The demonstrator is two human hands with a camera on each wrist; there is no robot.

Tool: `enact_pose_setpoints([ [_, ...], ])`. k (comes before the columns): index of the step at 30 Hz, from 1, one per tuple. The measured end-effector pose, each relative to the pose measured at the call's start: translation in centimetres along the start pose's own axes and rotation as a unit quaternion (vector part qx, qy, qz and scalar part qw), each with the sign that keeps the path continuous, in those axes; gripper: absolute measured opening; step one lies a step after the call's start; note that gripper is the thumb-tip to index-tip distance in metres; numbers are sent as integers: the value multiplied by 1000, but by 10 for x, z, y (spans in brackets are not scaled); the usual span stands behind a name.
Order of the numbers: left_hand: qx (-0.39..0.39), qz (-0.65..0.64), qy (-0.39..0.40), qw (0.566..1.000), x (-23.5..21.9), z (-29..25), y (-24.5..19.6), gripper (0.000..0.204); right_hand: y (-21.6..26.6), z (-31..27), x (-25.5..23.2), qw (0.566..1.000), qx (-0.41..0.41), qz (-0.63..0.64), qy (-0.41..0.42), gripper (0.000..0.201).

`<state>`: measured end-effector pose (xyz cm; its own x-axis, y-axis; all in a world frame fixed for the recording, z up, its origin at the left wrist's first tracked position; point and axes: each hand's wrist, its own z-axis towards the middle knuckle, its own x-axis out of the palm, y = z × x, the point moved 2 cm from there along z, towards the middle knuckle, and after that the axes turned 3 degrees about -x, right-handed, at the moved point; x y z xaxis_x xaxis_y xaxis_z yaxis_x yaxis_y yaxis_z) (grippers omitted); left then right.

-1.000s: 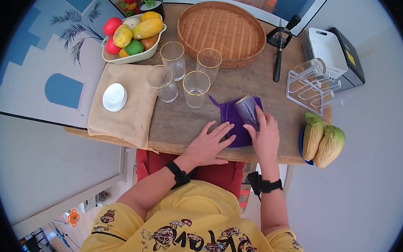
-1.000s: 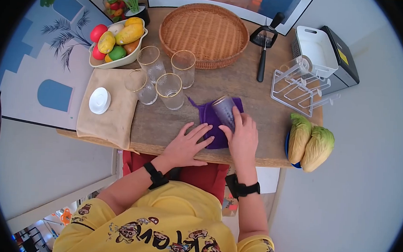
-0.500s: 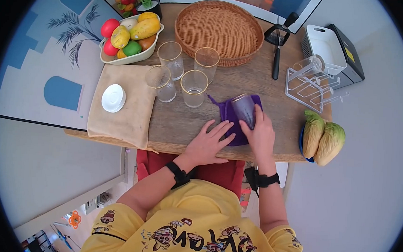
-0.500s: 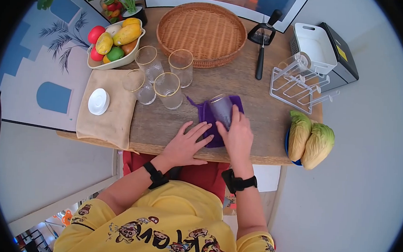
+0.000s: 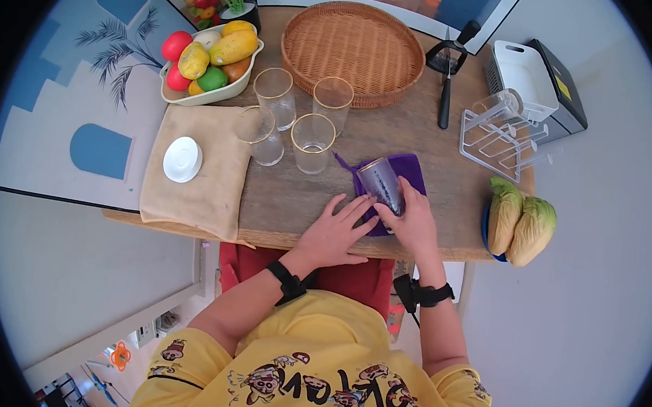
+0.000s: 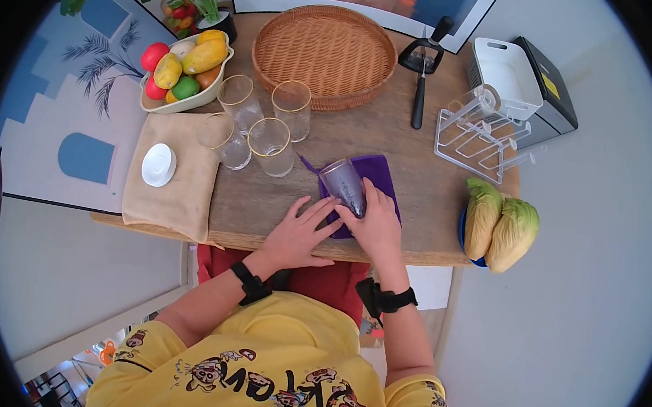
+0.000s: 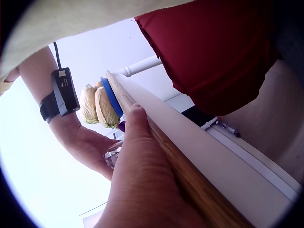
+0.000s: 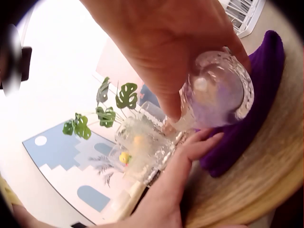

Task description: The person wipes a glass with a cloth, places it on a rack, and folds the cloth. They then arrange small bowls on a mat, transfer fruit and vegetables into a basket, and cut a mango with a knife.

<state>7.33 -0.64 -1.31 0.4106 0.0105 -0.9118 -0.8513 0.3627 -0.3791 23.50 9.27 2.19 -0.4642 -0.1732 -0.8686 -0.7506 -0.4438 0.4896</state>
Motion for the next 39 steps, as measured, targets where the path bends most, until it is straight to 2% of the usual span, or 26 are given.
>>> enact_pose_setpoints([
  [3, 0, -4, -1, 1000, 1, 0, 0, 81, 12, 1, -1, 999, 34, -12, 22, 76],
  [6, 4, 3, 3, 1000, -2, 0, -1, 81, 1, 9, -2, 987, -15, -137, -80, 74],
  [9, 6, 0, 0, 1000, -3, 0, -1, 81, -10, 18, -7, 974, -9, -200, -106, 74],
  [11, 6, -1, -2, 1000, -2, -1, -1, 81, -7, 15, -10, 975, -13, -197, -98, 72],
  [13, 6, -4, -4, 1000, -1, -1, -1, 82, 1, 6, -11, 971, -79, -203, -97, 72],
  [17, 1, 1, 10, 1000, -1, 0, -1, 82, 10, -4, -17, 986, -86, -127, -62, 74],
  [19, -2, 6, 19, 1000, 0, 0, -2, 82, 12, -3, -13, 993, -68, -51, -87, 76],
  [21, -2, -4, -4, 1000, 1, 0, -1, 82, 7, -3, -2, 996, -55, -13, -66, 76],
  [23, -4, -3, -3, 1000, 0, 0, 0, 82, 11, -3, 1, 999, 40, 15, 31, 75],
  [24, -3, -4, -2, 1000, 0, 0, 0, 82, 12, -2, -1, 999, 40, 15, 32, 75],
  [27, -1, 5, 7, 1000, 1, 0, 0, 83, 8, 5, -4, 998, 17, -52, 6, 74],
  [29, 2, 4, 3, 1000, 0, -1, -1, 83, -1, 14, -7, 981, -37, -169, -90, 74],
  [30, 4, 4, -1, 1000, -1, 0, -1, 82, -5, 16, -7, 977, -33, -186, -102, 75],
  [34, 3, -1, -8, 1000, 0, -1, 0, 82, 1, 10, -11, 976, -42, -190, -101, 69],
  [36, 0, -1, -7, 1000, 1, -1, 0, 81, 6, 2, -17, 984, -85, -127, -91, 64],
  [39, -1, -2, 8, 1000, -1, 0, -1, 80, 11, -1, -21, 989, -71, -77, -101, 65],
])
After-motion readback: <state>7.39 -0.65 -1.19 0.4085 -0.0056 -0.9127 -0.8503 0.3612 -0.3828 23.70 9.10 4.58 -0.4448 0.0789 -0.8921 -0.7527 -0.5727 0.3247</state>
